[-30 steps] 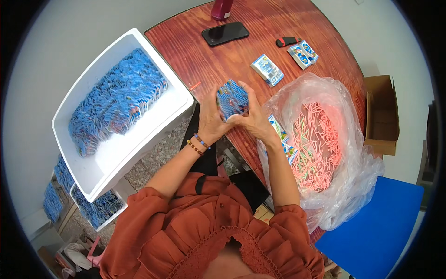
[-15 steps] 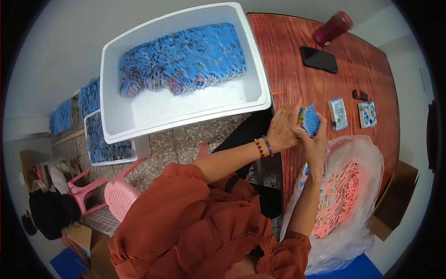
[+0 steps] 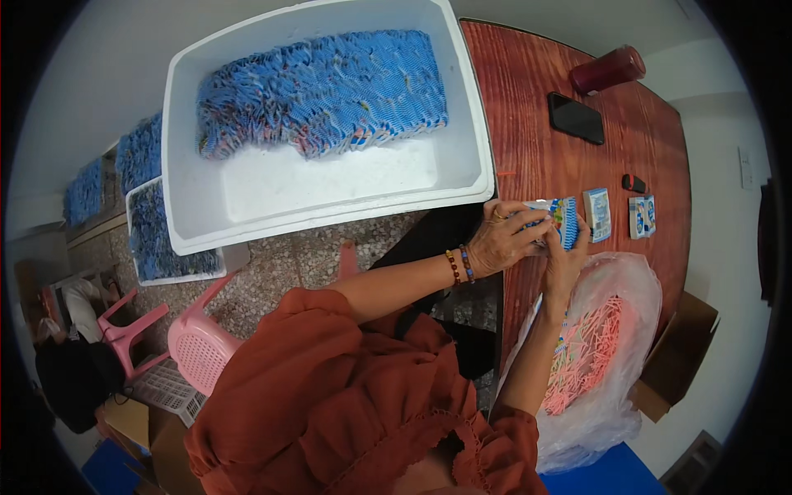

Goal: The recorder is sorting and packaging small blue packets on a table near a large bag of pink shredded material.

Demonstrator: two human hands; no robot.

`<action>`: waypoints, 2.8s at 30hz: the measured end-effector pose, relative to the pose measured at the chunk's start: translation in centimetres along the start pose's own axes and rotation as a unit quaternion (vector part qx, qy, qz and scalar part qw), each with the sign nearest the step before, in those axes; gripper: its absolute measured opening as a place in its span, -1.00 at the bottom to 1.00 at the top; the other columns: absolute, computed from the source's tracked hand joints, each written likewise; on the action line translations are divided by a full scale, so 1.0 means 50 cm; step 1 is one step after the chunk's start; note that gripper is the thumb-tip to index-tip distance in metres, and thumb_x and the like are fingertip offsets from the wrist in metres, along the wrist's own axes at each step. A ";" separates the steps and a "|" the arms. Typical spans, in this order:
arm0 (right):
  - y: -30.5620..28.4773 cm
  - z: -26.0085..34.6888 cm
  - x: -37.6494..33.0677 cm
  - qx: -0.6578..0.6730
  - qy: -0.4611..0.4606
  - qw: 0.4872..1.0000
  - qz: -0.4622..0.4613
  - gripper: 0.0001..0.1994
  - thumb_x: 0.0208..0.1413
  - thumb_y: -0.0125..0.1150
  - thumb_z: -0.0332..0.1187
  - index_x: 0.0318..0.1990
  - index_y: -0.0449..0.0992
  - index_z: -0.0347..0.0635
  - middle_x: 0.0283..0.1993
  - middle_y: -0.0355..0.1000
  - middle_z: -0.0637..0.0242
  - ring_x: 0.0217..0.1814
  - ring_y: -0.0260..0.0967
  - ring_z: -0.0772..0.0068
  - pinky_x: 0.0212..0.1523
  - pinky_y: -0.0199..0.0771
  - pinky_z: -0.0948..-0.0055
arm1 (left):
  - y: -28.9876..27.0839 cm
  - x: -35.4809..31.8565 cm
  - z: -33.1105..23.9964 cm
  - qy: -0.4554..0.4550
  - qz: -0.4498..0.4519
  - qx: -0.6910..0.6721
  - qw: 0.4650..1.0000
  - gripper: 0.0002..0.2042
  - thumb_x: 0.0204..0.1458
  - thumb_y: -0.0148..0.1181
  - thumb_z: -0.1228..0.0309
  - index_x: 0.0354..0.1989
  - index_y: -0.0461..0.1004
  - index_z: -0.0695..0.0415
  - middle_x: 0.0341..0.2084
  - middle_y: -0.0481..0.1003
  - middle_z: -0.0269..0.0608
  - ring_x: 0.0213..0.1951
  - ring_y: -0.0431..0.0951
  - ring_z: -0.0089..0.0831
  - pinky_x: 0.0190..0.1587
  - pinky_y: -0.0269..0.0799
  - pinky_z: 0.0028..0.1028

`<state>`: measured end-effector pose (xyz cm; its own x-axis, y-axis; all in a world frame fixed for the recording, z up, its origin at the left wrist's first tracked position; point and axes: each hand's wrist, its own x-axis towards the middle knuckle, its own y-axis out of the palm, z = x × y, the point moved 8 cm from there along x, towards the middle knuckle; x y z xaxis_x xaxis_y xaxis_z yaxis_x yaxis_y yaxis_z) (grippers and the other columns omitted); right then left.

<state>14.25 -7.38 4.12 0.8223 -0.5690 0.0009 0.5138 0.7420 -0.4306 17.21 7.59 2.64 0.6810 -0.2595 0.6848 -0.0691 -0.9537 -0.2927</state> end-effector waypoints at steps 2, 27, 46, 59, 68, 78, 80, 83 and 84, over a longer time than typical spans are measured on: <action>0.022 0.059 0.000 -0.019 -0.050 0.998 -0.014 -0.53 0.04 0.32 -0.44 0.08 0.29 -0.34 -0.09 0.35 0.28 -0.14 0.31 0.57 -0.15 0.39 0.59 | -0.040 0.035 -0.006 -0.001 -0.011 0.001 1.000 -0.50 -0.16 0.35 0.35 0.03 0.42 0.07 0.04 0.41 -0.31 0.03 0.35 -0.26 0.07 0.17 -0.24; 0.564 -0.029 0.133 -0.267 -0.006 0.930 0.251 -0.42 -0.15 0.42 -0.36 -0.05 0.23 -0.47 -0.04 0.38 -0.24 0.05 0.37 -0.19 0.05 0.38 0.11 | -0.188 -0.084 0.482 -0.236 0.343 0.143 0.898 -0.68 0.03 0.22 0.31 -0.13 0.34 0.23 -0.56 0.52 0.02 -0.43 0.55 -0.02 -0.36 0.44 -0.17; 0.549 -0.007 0.041 -0.477 -0.145 0.667 0.554 -0.79 0.02 -0.02 -0.53 -0.21 0.51 -0.32 -0.24 0.49 -0.07 -0.13 0.46 -0.05 -0.07 0.45 0.16 | -0.156 -0.099 0.537 -0.281 0.313 0.078 0.904 -0.71 0.05 0.24 0.28 -0.29 0.35 0.26 -0.54 0.51 0.08 -0.41 0.55 0.01 -0.37 0.44 -0.18; 0.637 -0.095 0.052 -0.503 -0.194 0.635 0.553 -0.73 0.10 -0.04 -0.43 -0.18 0.59 -0.27 -0.12 0.54 0.05 -0.07 0.52 0.09 -0.09 0.52 0.19 | -0.157 -0.103 0.531 -0.262 0.274 0.036 0.925 -0.81 0.04 0.16 0.47 -0.33 0.29 0.30 -0.53 0.47 0.13 -0.43 0.51 0.08 -0.36 0.39 -0.16; 0.582 0.045 0.074 -0.402 -0.167 0.746 0.504 -0.77 0.10 -0.07 -0.44 -0.24 0.54 -0.31 -0.27 0.52 -0.05 -0.17 0.50 -0.03 -0.15 0.48 0.16 | -0.134 -0.108 0.548 -0.198 0.261 0.086 0.941 -0.84 0.00 0.13 0.50 -0.34 0.33 0.33 -0.48 0.48 0.23 -0.37 0.50 0.15 -0.32 0.41 -0.13; 0.042 0.170 -0.064 -0.151 -0.124 0.971 0.139 -0.82 0.16 0.08 -0.50 -0.11 0.49 -0.32 -0.21 0.49 0.13 -0.16 0.46 0.26 -0.12 0.41 0.45 | -0.135 -0.141 0.551 -0.320 0.344 0.096 0.877 -0.72 -0.04 0.28 0.33 -0.55 0.36 0.27 -0.62 0.47 0.05 -0.51 0.51 -0.08 -0.41 0.39 -0.25; -0.026 0.118 -0.139 -0.168 -0.094 0.975 0.110 -0.82 0.15 0.10 -0.49 -0.11 0.50 -0.32 -0.21 0.50 0.15 -0.17 0.47 0.30 -0.12 0.42 0.45 | -0.112 -0.134 0.525 -0.327 0.351 0.083 0.874 -0.72 -0.04 0.28 0.32 -0.57 0.37 0.27 -0.68 0.47 -0.01 -0.56 0.50 -0.16 -0.45 0.38 -0.31; -0.087 0.054 -0.217 -0.157 -0.038 0.985 0.063 -0.83 0.14 0.14 -0.48 -0.13 0.51 -0.33 -0.20 0.50 0.18 -0.19 0.47 0.35 -0.14 0.42 0.46 | -0.122 -0.136 0.528 -0.285 0.390 0.113 0.868 -0.69 -0.01 0.24 0.23 -0.55 0.42 0.25 -0.65 0.51 -0.07 -0.56 0.51 -0.26 -0.46 0.36 -0.32; -0.105 0.038 -0.240 -0.123 -0.025 0.991 0.052 -0.83 0.14 0.16 -0.47 -0.14 0.52 -0.33 -0.20 0.51 0.19 -0.21 0.47 0.36 -0.16 0.43 0.46 | -0.144 -0.143 0.545 -0.255 0.410 0.108 0.869 -0.69 0.00 0.22 0.23 -0.54 0.42 0.27 -0.63 0.50 -0.02 -0.55 0.48 -0.27 -0.45 0.34 -0.32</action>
<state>2.16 -3.79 8.11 0.8817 -0.4716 -0.0128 0.3562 0.6831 -0.6375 32.71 20.45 -18.36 0.7050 -0.6855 -0.1816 -0.5832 -0.4148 -0.6984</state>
